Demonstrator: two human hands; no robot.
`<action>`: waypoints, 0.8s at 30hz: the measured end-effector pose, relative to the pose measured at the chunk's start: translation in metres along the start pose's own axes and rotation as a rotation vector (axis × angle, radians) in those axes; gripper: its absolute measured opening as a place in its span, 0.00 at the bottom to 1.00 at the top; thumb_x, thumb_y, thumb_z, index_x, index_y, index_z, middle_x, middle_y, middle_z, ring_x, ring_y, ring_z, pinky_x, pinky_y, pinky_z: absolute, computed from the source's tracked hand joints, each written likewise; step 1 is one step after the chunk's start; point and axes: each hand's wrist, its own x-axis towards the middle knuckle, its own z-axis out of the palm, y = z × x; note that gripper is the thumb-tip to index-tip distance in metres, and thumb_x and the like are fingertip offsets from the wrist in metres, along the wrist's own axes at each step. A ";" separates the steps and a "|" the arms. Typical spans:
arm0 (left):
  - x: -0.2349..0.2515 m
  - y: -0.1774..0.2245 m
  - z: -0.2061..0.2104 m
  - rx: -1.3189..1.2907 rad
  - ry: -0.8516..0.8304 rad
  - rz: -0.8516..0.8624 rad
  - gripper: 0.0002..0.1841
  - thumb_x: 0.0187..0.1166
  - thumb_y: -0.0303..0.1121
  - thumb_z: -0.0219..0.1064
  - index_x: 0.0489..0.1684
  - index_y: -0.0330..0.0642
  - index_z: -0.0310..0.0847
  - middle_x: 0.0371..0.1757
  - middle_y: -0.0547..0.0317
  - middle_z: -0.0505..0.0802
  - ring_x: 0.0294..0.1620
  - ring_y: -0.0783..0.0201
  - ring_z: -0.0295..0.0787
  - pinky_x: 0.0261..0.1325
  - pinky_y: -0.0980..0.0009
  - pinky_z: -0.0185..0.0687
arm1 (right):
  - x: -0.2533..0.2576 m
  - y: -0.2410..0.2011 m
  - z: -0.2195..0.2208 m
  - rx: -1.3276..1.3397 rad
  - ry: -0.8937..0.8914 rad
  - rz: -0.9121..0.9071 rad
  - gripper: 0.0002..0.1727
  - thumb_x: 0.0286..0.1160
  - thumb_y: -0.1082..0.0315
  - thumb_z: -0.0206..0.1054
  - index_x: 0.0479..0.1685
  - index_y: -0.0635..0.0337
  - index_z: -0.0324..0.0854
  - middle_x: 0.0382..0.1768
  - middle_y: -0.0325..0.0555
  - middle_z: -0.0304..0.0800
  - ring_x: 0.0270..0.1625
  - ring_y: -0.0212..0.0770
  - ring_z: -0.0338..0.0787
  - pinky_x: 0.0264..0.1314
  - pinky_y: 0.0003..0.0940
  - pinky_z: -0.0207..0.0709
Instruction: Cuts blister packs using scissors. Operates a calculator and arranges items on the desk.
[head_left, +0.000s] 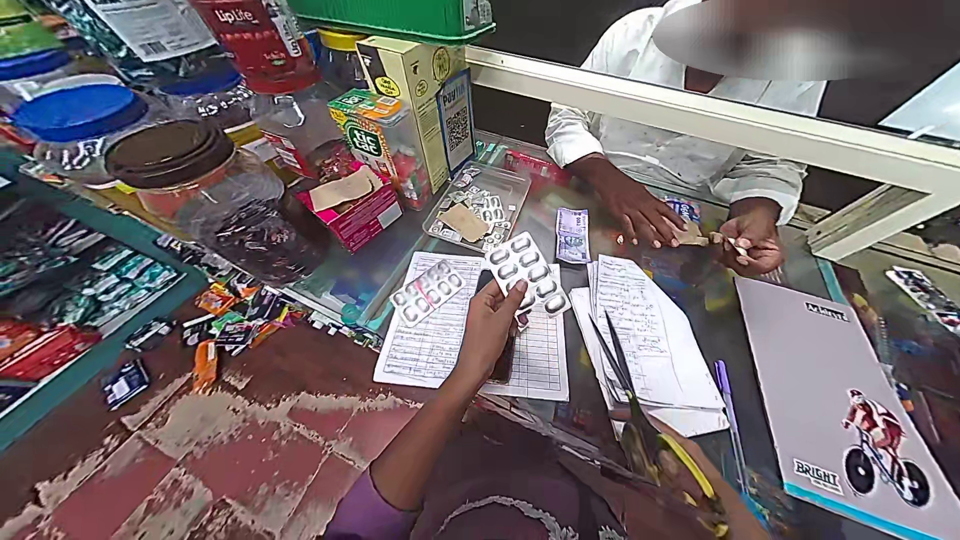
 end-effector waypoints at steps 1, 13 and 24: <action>0.001 -0.001 0.000 0.005 0.004 0.012 0.10 0.89 0.32 0.59 0.45 0.33 0.81 0.29 0.60 0.90 0.22 0.73 0.83 0.26 0.79 0.79 | 0.000 0.002 0.007 -0.007 -0.022 -0.011 0.40 0.67 0.29 0.67 0.69 0.51 0.80 0.32 0.20 0.83 0.28 0.15 0.76 0.30 0.14 0.72; -0.006 -0.006 0.011 0.016 -0.138 -0.027 0.10 0.90 0.30 0.56 0.50 0.31 0.80 0.34 0.57 0.93 0.30 0.67 0.93 0.35 0.73 0.92 | 0.033 -0.008 0.044 -0.125 0.097 -0.018 0.30 0.72 0.44 0.72 0.63 0.60 0.83 0.33 0.25 0.88 0.28 0.18 0.82 0.29 0.17 0.78; -0.005 -0.009 0.014 -0.008 -0.109 -0.041 0.10 0.90 0.30 0.57 0.49 0.30 0.81 0.33 0.58 0.93 0.28 0.69 0.92 0.36 0.73 0.92 | 0.035 -0.008 0.048 -0.078 0.108 0.013 0.25 0.73 0.51 0.73 0.62 0.59 0.83 0.31 0.26 0.87 0.23 0.18 0.79 0.24 0.15 0.75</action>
